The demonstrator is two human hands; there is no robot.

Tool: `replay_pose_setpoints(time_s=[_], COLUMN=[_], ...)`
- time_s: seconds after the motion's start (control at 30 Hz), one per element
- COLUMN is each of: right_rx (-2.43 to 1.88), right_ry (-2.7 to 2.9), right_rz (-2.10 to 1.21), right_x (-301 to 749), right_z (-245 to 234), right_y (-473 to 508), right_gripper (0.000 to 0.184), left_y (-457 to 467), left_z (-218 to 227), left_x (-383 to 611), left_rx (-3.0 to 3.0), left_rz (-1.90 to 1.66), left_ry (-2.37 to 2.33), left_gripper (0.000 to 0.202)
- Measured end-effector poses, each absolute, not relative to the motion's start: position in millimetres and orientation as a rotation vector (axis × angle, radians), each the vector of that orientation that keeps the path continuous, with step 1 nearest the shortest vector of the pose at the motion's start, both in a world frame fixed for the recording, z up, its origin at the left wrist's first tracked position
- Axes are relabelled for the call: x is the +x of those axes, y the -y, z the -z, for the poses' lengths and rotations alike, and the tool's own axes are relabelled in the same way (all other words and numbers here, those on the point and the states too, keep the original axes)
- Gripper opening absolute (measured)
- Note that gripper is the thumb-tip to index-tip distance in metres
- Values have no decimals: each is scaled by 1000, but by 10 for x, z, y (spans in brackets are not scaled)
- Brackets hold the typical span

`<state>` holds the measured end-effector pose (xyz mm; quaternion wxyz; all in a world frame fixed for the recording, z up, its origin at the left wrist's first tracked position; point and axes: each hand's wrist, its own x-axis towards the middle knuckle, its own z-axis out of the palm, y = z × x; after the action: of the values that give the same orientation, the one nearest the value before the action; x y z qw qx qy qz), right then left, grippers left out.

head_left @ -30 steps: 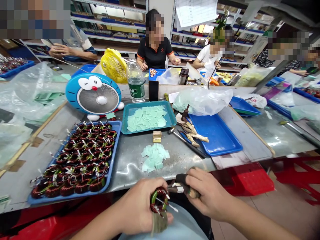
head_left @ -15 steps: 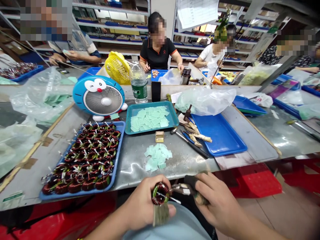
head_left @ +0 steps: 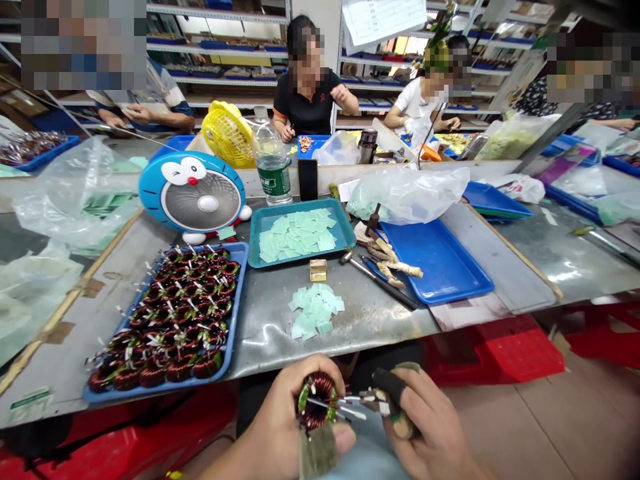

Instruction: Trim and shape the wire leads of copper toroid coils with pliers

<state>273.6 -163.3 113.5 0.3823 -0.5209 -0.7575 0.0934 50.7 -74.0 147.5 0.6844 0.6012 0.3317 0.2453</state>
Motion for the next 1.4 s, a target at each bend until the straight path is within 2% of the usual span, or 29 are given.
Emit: replay_pose_setpoints(time_s=[0.13,0.4,0.53,0.67,0.9,1.17,1.4], right_rx=[-1298,-1318,-1323,-1350,-1489,-1337,-1218], right_ry=[1816,1732,1697,1791,2076,2318,2378], right_rz=[-221,-93,-109,-245,-435,-293,-205], right_x=[2625,2491,2487,2701,3082,2952,3022], right_z=[-1101,-925,-852,-887,-1249,-1369,-1400], right_y=[1622,1649,1658,1643,1489,1221,1169], right_gripper=[44,40,43,47,18,9,13], left_y=[800,864,802,659,566,608,597], left_z=[-1504,-1460,-1470,-1514,-1563,-1688,-1728], left_x=[531,621,600,501,499,561,563], left_rx=[1307,1255,1267,1414,1439,1478,1482], left_rz=[-641,-793,-706,-475,-231,-154,-119], left_ry=[-732,-770,-707,-706,-793,-773,-774], left_gripper=[32,37,39,40,37,35,34])
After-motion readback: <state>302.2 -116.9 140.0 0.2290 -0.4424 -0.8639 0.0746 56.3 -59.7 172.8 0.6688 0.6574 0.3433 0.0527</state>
